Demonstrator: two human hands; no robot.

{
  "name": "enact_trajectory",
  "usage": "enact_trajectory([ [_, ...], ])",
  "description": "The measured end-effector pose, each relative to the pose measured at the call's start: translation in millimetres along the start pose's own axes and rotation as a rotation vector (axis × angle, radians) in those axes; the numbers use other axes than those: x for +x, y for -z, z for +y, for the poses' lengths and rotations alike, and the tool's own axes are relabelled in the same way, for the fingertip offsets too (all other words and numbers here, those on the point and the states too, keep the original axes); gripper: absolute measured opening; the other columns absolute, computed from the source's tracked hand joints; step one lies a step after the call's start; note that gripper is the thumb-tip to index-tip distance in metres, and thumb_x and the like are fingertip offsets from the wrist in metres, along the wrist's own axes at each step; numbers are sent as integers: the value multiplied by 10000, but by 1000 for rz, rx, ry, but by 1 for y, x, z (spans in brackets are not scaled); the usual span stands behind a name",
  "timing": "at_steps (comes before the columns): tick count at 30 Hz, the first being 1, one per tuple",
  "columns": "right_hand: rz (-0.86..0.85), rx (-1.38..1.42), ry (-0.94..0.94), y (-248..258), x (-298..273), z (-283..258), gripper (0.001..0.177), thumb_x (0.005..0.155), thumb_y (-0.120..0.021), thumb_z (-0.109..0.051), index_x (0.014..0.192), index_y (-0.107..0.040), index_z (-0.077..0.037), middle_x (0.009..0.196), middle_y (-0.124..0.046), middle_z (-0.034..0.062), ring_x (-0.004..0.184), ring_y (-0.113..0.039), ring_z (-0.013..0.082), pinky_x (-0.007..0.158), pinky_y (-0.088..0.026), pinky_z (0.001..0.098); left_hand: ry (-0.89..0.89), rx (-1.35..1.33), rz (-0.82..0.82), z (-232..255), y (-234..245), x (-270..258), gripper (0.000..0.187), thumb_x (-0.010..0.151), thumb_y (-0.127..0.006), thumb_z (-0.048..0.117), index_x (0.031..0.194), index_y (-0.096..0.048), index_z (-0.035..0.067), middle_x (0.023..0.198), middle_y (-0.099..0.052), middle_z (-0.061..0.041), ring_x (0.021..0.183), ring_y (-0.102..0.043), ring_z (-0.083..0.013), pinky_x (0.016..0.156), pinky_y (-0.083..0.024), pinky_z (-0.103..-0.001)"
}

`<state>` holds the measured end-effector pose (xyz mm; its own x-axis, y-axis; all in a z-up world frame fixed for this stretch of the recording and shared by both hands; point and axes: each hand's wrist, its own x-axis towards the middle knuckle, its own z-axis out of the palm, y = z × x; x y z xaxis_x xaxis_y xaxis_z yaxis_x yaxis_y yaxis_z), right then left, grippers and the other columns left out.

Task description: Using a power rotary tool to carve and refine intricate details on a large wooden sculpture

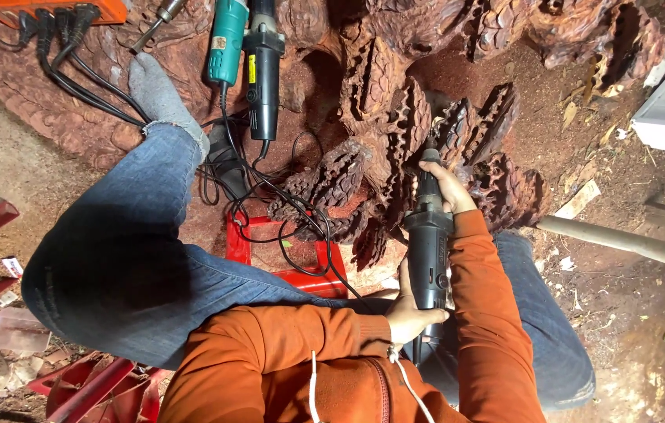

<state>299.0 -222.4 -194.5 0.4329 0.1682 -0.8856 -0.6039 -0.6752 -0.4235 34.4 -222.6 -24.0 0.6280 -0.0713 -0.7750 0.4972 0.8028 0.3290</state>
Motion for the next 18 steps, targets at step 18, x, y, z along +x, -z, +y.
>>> enact_trajectory([
  [18, 71, 344, 223, -46, 33, 8, 408, 820, -856, -296, 1030, -631, -28, 756, -653, 171, 622, -742, 282, 530, -651, 427, -153, 120, 219, 18, 60, -13, 1279, 510, -923, 296, 1598, -251, 271, 1482, -470, -233, 1304, -526, -413, 1109, -408, -472],
])
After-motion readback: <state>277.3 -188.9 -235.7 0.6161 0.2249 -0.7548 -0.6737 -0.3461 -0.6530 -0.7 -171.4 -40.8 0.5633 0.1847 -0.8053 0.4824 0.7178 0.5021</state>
